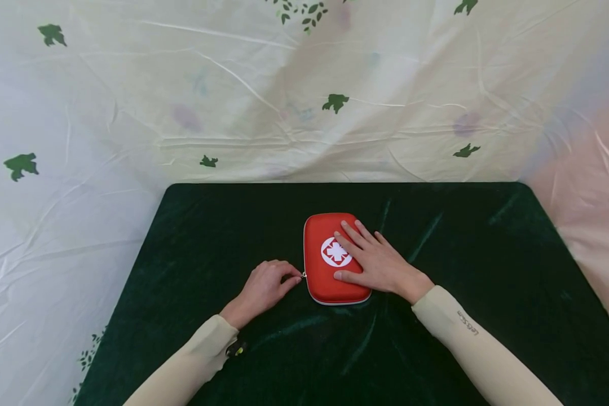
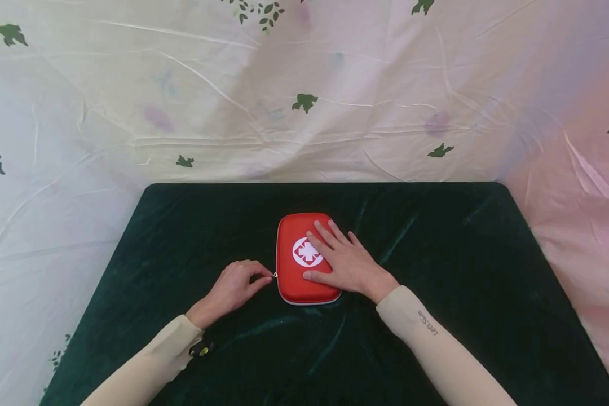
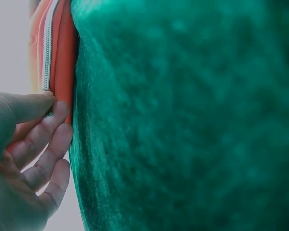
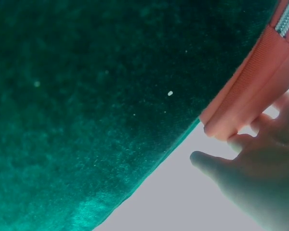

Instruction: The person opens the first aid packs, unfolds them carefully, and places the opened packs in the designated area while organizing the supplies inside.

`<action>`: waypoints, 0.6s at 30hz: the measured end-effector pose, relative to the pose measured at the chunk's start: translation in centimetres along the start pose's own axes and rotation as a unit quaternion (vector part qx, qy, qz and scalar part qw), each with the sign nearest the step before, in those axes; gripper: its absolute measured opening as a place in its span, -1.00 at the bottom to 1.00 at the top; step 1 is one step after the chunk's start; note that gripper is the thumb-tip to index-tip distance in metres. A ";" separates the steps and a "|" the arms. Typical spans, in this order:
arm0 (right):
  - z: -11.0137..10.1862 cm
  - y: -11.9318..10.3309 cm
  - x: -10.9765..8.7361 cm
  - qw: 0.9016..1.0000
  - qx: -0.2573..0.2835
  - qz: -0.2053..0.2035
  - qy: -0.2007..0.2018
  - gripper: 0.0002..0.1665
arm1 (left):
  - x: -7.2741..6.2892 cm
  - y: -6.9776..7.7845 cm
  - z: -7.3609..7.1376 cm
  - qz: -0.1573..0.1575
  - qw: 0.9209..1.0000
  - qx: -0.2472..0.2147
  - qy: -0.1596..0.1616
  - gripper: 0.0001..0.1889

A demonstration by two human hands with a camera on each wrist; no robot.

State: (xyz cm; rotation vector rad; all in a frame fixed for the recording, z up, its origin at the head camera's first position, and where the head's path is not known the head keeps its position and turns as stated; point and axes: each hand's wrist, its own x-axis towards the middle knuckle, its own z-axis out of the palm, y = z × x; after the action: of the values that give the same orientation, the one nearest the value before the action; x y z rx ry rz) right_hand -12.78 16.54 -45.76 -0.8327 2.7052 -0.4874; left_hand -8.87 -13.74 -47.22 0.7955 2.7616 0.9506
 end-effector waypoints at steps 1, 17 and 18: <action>0.0 0.0 0.0 1.000 0.000 0.000 0.000 0.14 | 0.0 -0.4 0.2 0.009 1.000 -0.003 0.000 -0.87; 0.1 0.0 0.0 1.000 -0.006 0.000 0.003 0.15 | -0.6 0.5 0.1 -0.011 1.000 -0.003 -0.022 -0.89; 0.1 0.0 0.0 1.000 -0.007 0.000 0.003 0.15 | -0.6 0.5 0.1 -0.010 1.000 -0.003 -0.025 -0.88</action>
State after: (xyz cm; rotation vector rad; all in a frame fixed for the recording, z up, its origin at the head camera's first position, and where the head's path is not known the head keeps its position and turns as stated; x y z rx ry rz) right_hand -12.74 16.48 -45.86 -0.8365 2.7165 -0.4727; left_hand -8.07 -13.70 -47.03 0.7773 2.7185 0.9223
